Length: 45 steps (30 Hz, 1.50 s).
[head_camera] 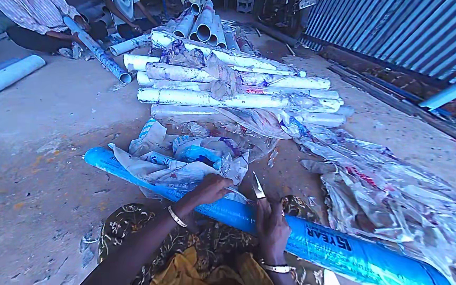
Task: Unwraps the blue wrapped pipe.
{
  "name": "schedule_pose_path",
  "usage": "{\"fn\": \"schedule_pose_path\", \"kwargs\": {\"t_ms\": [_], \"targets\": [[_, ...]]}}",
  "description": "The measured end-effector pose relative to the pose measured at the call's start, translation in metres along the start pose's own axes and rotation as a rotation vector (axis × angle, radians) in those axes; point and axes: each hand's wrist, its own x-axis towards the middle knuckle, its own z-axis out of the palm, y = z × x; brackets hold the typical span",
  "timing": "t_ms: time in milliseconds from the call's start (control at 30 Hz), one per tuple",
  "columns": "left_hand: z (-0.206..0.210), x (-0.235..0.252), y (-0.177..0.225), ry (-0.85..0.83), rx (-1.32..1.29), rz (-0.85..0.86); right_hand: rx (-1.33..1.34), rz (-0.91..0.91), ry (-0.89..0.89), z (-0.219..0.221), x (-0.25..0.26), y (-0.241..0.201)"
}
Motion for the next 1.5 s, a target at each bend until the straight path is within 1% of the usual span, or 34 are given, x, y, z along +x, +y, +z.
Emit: {"fn": "schedule_pose_path", "kwargs": {"t_ms": [133,233,300,367,500,600,667,800,967,1100,1167,1233,1367,1433,1500], "targets": [[0.006,0.013,-0.019,0.077,-0.225,-0.024,0.020,-0.067,0.063,-0.001,-0.018,0.005],[0.014,0.018,-0.025,0.102,-0.367,-0.129,0.053,-0.079,0.036,-0.004,-0.018,0.007],[0.017,0.015,-0.020,0.155,-0.426,-0.190,0.132,-0.085,-0.026,-0.012,-0.013,0.010],[0.024,0.009,-0.015,0.239,-0.481,-0.231,0.178,-0.086,-0.139,-0.028,-0.006,0.012],[0.041,-0.010,-0.009,0.381,-0.552,-0.207,0.037,-0.230,-0.336,-0.065,0.003,0.002],[0.049,-0.018,-0.006,0.457,-0.548,-0.177,-0.061,-0.354,-0.449,-0.076,0.007,-0.009],[0.053,-0.021,-0.006,0.486,-0.531,-0.156,-0.126,-0.414,-0.486,-0.077,0.009,-0.015],[0.054,-0.022,-0.006,0.485,-0.531,-0.129,-0.194,-0.482,-0.507,-0.073,0.015,-0.023],[0.051,-0.023,-0.006,0.465,-0.525,-0.118,-0.231,-0.498,-0.546,-0.070,0.019,-0.030],[0.051,-0.023,-0.006,0.470,-0.503,-0.119,-0.256,-0.507,-0.493,-0.066,0.010,-0.029],[0.053,-0.021,-0.007,0.490,-0.495,-0.111,-0.275,-0.508,-0.431,-0.061,-0.002,-0.029],[0.055,-0.019,-0.010,0.510,-0.506,-0.096,-0.297,-0.498,-0.366,-0.052,-0.012,-0.028],[0.054,-0.017,-0.011,0.509,-0.508,-0.103,-0.267,-0.438,-0.309,-0.029,-0.022,-0.028],[0.054,-0.018,-0.009,0.523,-0.493,-0.105,-0.257,-0.415,-0.316,-0.023,-0.018,-0.032],[0.055,-0.019,-0.008,0.554,-0.478,-0.099,-0.279,-0.398,-0.359,-0.025,-0.012,-0.032]]}}
